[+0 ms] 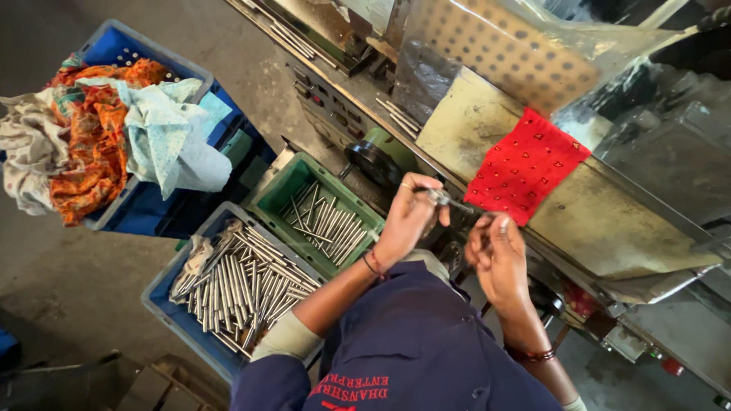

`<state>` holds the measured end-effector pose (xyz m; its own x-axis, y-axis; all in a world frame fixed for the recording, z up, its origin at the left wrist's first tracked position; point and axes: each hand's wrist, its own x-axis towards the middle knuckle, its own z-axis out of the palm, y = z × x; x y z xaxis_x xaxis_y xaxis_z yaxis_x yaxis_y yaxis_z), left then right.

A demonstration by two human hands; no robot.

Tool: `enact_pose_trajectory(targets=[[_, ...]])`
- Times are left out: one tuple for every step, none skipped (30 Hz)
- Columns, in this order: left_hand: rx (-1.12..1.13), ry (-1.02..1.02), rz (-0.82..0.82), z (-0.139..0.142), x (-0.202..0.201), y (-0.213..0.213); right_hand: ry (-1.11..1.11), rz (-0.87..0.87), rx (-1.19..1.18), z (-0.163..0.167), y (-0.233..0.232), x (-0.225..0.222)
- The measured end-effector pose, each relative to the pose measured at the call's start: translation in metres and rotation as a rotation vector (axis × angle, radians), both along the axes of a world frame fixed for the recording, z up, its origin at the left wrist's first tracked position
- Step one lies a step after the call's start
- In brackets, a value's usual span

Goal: The person repeatedly picks metal rods from a green bin, inserts them into a lathe chuck, and operates the machine to shape the rods. After each cycle, the person removes the rod and places it into a blue bin. The process is repeated continuously throughout the clip.

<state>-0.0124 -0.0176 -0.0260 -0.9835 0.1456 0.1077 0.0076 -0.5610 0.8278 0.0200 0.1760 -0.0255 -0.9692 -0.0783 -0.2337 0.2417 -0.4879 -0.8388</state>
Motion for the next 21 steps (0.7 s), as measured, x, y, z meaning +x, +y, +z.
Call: enact_pose_trajectory(targets=[[0.092,-0.115,-0.040,-0.002,0.000,0.003,0.129,-0.021,0.240,0.002,0.001,0.000],[0.183,-0.228,-0.080,-0.003,0.000,0.005,0.259,-0.042,0.479,0.003,0.000,0.000],[0.273,-0.343,-0.120,-0.004,0.001,0.007,0.386,-0.063,0.719,0.004,0.001,-0.001],[0.281,-0.378,-0.136,-0.004,0.002,0.008,0.430,-0.065,0.763,0.004,0.001,-0.001],[0.289,-0.413,-0.152,-0.004,0.004,0.009,0.474,-0.067,0.807,0.005,0.000,-0.003],[0.297,-0.445,-0.166,-0.003,0.006,0.009,0.522,-0.068,0.851,0.006,0.000,-0.004],[0.310,-0.455,-0.184,-0.002,0.007,0.008,0.564,-0.074,0.888,0.007,0.000,-0.004],[0.321,-0.462,-0.201,0.000,0.008,0.008,0.609,-0.081,0.924,0.009,0.000,-0.005],[0.331,-0.468,-0.217,0.001,0.008,0.007,0.655,-0.087,0.958,0.011,0.001,-0.005],[0.327,-0.464,-0.216,0.002,0.009,0.005,0.722,-0.085,1.006,0.014,0.001,-0.006],[0.324,-0.464,-0.218,0.003,0.010,0.005,0.785,-0.081,1.054,0.017,0.002,-0.006],[0.323,-0.465,-0.219,0.004,0.011,0.004,0.847,-0.076,1.103,0.021,0.004,-0.006],[0.322,-0.473,-0.227,0.004,0.011,0.002,0.878,-0.068,1.150,0.025,0.005,-0.007],[0.320,-0.479,-0.238,0.005,0.012,0.000,0.910,-0.063,1.197,0.028,0.006,-0.008],[0.319,-0.485,-0.250,0.005,0.013,-0.002,0.942,-0.057,1.246,0.032,0.006,-0.009],[0.304,-0.485,-0.252,0.006,0.013,-0.004,0.964,-0.041,1.284,0.036,0.006,-0.010],[0.290,-0.485,-0.255,0.006,0.014,-0.005,0.985,-0.024,1.323,0.039,0.007,-0.011],[0.277,-0.486,-0.257,0.007,0.014,-0.007,1.008,-0.005,1.363,0.043,0.007,-0.013],[0.270,-0.506,-0.268,0.008,0.015,-0.008,1.068,0.003,1.374,0.047,0.008,-0.014],[0.265,-0.525,-0.278,0.009,0.015,-0.010,1.130,0.013,1.384,0.051,0.008,-0.016],[0.261,-0.544,-0.285,0.010,0.015,-0.010,1.193,0.026,1.392,0.055,0.009,-0.018]])
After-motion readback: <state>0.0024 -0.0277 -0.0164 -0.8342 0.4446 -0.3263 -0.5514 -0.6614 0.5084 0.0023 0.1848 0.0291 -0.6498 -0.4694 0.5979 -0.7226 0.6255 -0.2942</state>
